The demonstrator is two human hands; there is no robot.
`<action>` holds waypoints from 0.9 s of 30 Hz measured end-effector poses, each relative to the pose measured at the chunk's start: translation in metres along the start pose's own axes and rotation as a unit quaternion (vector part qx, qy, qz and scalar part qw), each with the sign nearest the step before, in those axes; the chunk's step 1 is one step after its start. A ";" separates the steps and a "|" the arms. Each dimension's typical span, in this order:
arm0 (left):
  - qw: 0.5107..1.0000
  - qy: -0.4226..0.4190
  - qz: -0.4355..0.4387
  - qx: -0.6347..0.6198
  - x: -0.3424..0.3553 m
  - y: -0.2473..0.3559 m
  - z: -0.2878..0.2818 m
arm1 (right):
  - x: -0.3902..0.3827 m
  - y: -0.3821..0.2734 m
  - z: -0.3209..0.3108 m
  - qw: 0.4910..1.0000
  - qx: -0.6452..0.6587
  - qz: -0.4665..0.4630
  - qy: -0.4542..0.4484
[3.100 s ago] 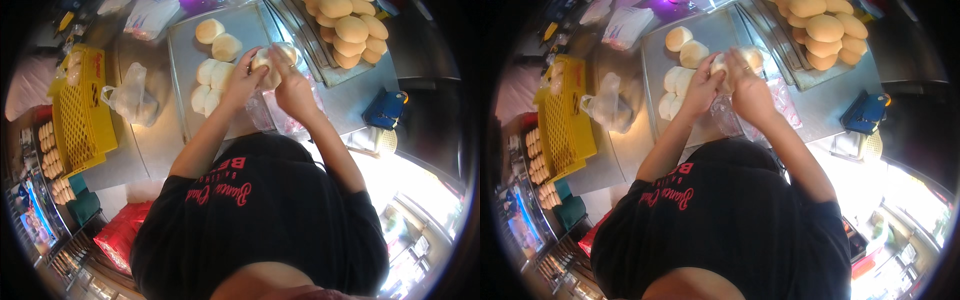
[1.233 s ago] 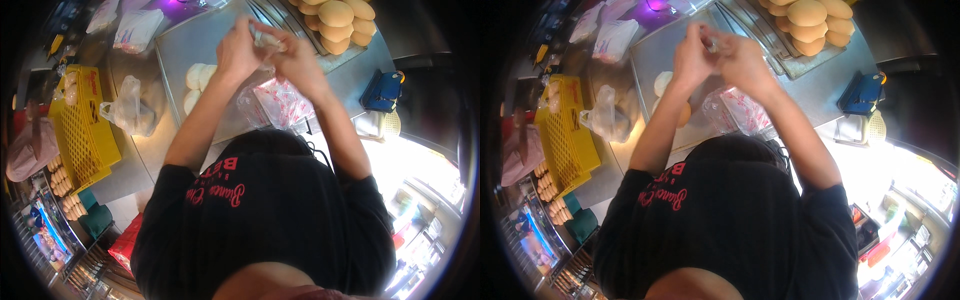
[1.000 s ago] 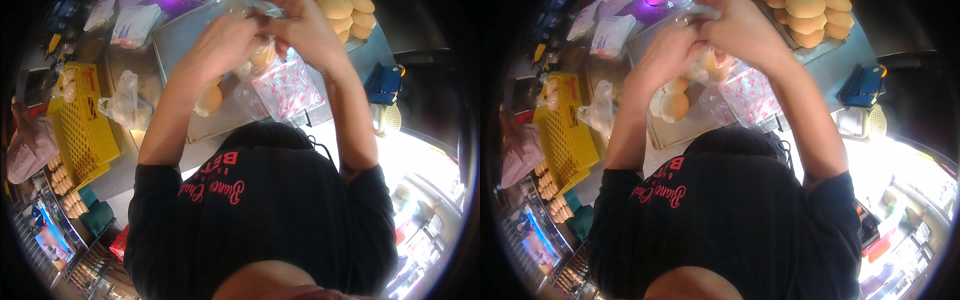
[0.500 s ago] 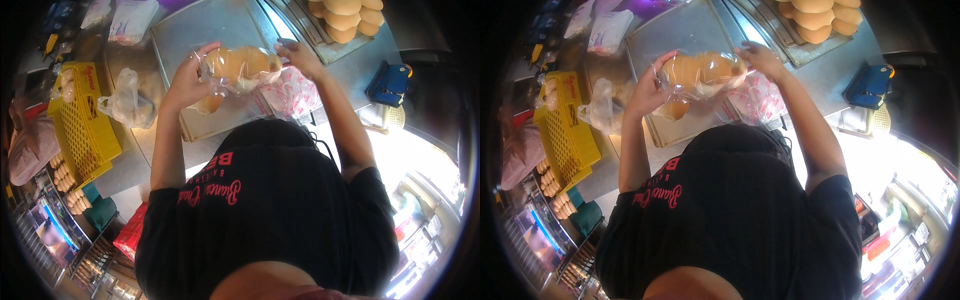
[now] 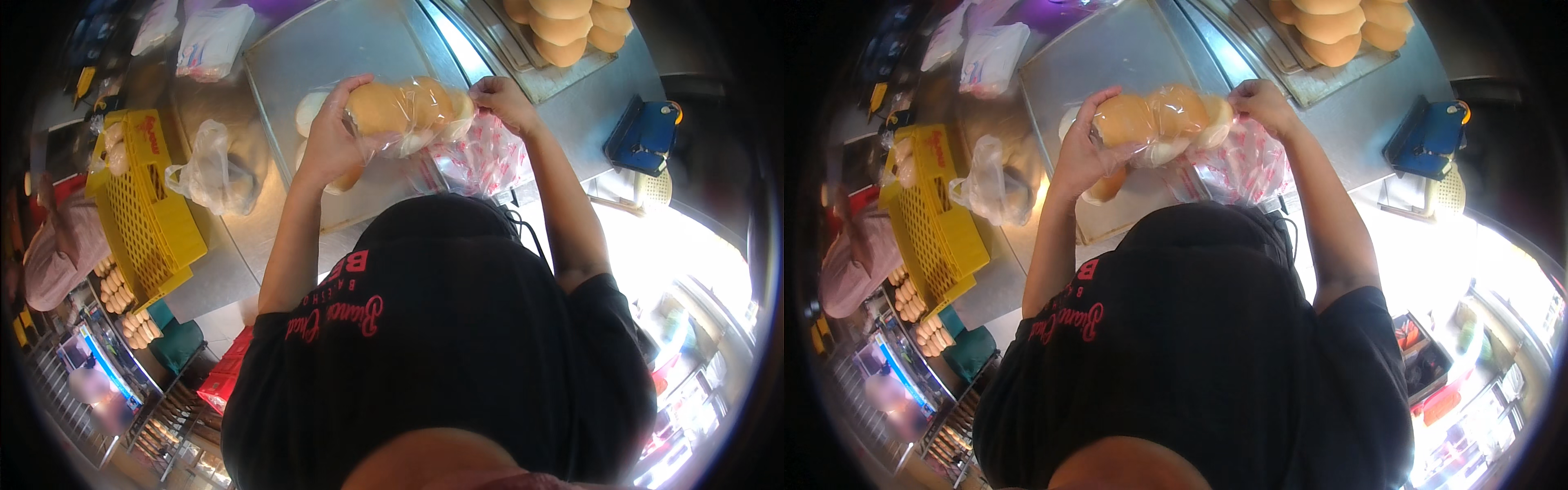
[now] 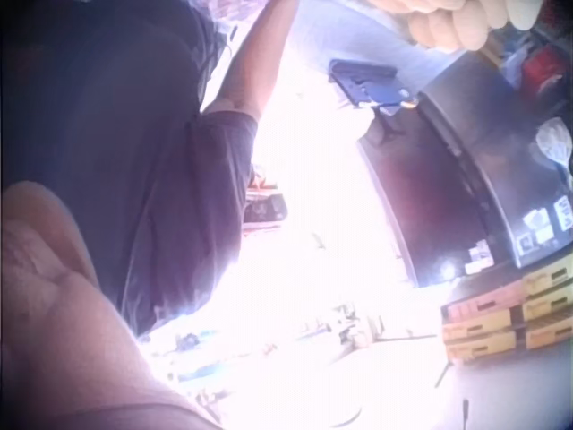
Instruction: The person picks up bread buns from a metal tray by hand and places them into plastic bags, then places the bags into a red plastic crate and onto a display shelf.
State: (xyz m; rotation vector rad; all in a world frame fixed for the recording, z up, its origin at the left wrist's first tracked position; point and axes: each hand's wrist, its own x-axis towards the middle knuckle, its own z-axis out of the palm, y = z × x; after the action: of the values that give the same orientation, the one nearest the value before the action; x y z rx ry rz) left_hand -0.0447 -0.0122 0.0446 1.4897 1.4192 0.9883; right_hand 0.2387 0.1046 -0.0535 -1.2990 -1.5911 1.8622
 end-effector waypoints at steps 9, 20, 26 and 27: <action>0.972 0.008 0.022 0.233 0.004 0.015 0.007 | -0.021 0.009 0.006 0.997 -0.045 0.023 0.053; 0.985 0.027 -0.055 -0.164 0.008 0.004 0.040 | -0.081 -0.070 0.022 0.932 -0.180 -0.207 0.234; 0.960 0.012 -0.114 -0.254 0.025 -0.028 0.077 | -0.077 -0.024 0.006 0.876 -0.129 -0.064 0.461; 0.945 0.018 -0.138 -0.297 0.028 -0.023 0.078 | -0.076 -0.013 0.006 0.861 -0.100 -0.061 0.494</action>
State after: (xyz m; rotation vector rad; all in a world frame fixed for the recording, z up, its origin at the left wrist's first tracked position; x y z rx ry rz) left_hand 0.0223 0.0125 -0.0041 0.8117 1.1681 1.1355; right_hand 0.2685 0.0473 -0.0117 -1.7625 -1.2207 0.6818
